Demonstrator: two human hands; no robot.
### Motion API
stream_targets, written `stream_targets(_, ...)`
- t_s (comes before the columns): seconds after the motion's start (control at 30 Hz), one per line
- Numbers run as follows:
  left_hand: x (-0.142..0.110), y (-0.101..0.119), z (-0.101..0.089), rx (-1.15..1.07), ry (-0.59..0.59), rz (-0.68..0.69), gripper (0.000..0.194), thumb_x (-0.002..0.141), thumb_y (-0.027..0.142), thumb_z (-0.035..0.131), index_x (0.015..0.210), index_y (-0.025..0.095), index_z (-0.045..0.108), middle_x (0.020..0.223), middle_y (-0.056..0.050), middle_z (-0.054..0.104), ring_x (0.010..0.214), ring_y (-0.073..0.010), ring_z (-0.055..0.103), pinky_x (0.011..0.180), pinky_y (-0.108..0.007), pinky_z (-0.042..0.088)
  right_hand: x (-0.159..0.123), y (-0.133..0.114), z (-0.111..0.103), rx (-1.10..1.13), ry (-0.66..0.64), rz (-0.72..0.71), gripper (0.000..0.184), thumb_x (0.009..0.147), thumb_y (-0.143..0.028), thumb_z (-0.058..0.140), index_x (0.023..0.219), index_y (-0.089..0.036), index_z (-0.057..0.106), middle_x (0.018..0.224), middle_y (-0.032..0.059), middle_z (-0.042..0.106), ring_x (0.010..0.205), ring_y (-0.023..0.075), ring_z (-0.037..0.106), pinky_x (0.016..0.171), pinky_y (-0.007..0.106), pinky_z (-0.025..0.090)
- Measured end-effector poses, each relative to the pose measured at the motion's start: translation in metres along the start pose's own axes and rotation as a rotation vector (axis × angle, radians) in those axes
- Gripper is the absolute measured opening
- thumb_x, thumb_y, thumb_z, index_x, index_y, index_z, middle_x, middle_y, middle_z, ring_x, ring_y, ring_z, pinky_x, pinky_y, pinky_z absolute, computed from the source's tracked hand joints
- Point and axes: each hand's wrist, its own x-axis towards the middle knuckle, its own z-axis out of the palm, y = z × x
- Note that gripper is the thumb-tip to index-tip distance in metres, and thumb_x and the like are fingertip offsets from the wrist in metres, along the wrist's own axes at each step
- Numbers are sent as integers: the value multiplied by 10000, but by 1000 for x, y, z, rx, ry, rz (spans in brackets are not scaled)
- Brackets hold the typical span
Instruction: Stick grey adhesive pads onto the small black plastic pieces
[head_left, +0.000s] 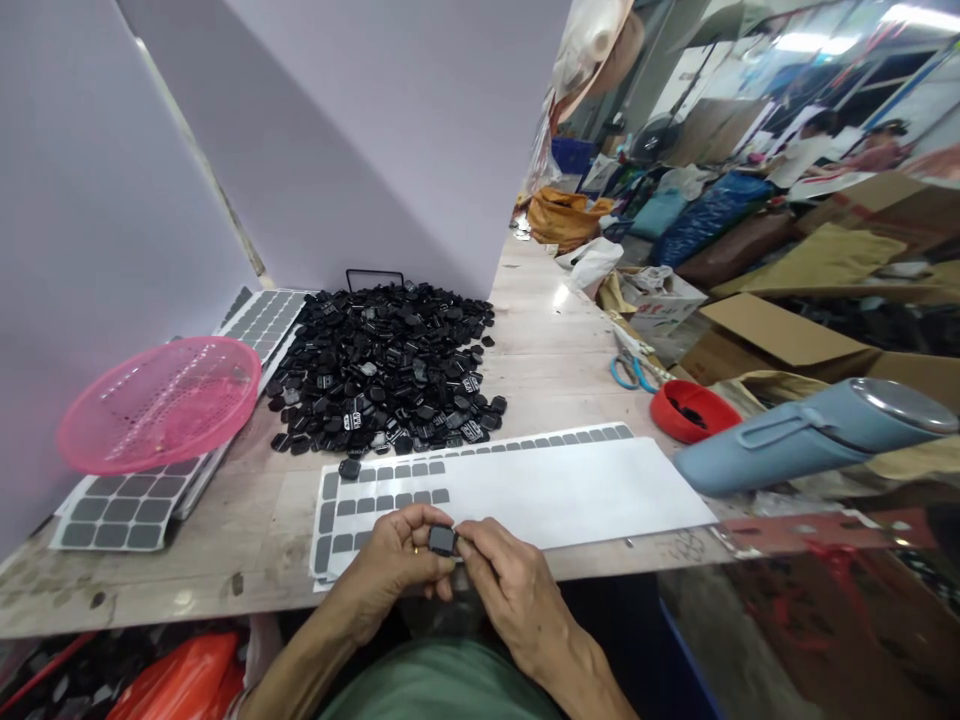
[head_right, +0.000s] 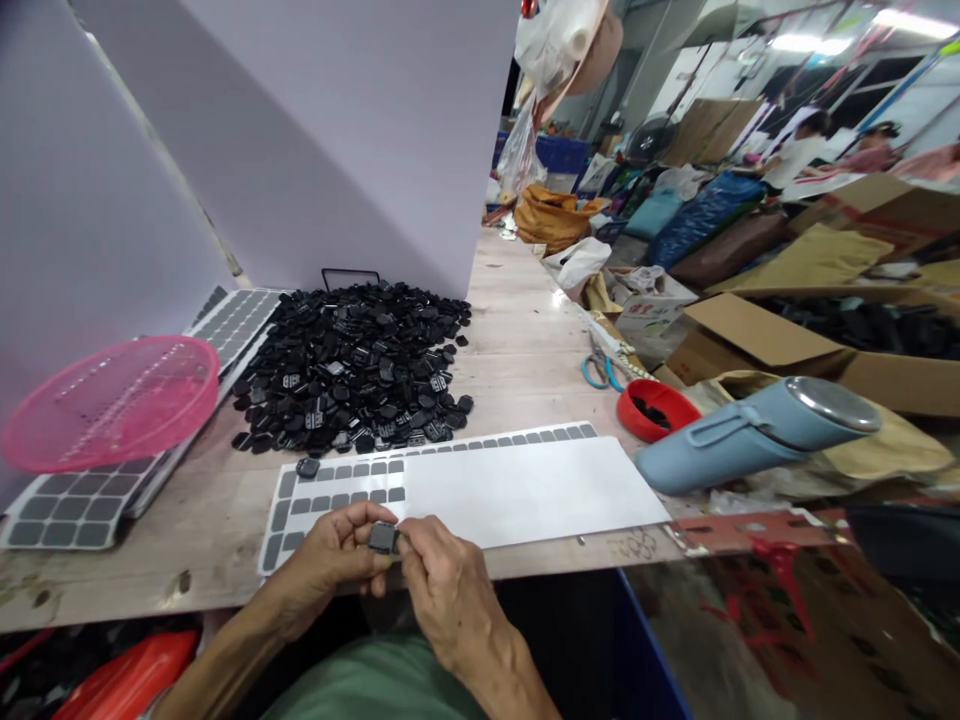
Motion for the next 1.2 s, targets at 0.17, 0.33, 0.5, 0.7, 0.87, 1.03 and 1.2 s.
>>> stream_targets(0.17, 1, 1, 2, 11, 27, 12, 435, 606, 285, 821, 944, 150, 584, 668, 16, 646, 487, -98, 610, 473, -173, 407, 1, -2, -1, -47, 3, 4, 251, 972, -194, 342, 979, -206, 592, 860, 41, 631, 741, 168, 615, 656, 271, 462)
stream_targets(0.33, 4, -1, 5, 63, 48, 42, 404, 690, 455, 741, 895, 145, 581, 490, 28, 576, 428, -101, 554, 442, -172, 349, 0, -6, 3, -90, 1, 8, 257, 976, -183, 328, 964, -208, 584, 845, 34, 618, 743, 164, 607, 662, 272, 456)
stream_targets(0.5, 4, -3, -1, 284, 127, 188, 284, 775, 424, 650, 863, 157, 608, 481, 55, 498, 429, -84, 462, 453, -194, 321, 7, -4, 1, -188, -22, 14, 258, 978, -189, 328, 915, -205, 578, 837, 34, 610, 753, 169, 613, 665, 267, 441)
stream_targets(0.7, 10, 19, -24, 376, 319, 337, 230, 820, 388, 588, 921, 182, 584, 743, 0, 640, 516, -95, 523, 511, -214, 369, 22, 20, -13, -511, 88, 183, 189, 963, -163, 345, 986, -198, 529, 897, 34, 631, 710, 185, 628, 610, 291, 376)
stream_targets(0.87, 39, 14, -25, 530, 246, 346, 209, 833, 383, 552, 870, 183, 595, 531, 35, 549, 489, -126, 509, 501, -222, 331, 37, 22, 2, -693, -18, 129, 117, 930, -134, 406, 898, -200, 497, 834, 21, 600, 605, 169, 600, 525, 301, 283)
stream_targets(1.03, 50, 4, -22, 693, 279, 370, 198, 848, 363, 511, 869, 194, 612, 534, 30, 558, 515, -145, 509, 537, -240, 348, 45, 21, 15, -694, -37, 110, 96, 927, -134, 426, 903, -202, 490, 834, 15, 595, 611, 158, 601, 527, 291, 264)
stream_targets(1.2, 51, 8, -24, 728, 260, 349, 199, 858, 366, 489, 860, 196, 593, 528, 38, 544, 502, -139, 492, 524, -237, 344, 47, 22, 15, -664, -43, 112, 87, 925, -134, 433, 895, -198, 485, 829, 15, 597, 604, 152, 586, 530, 282, 250)
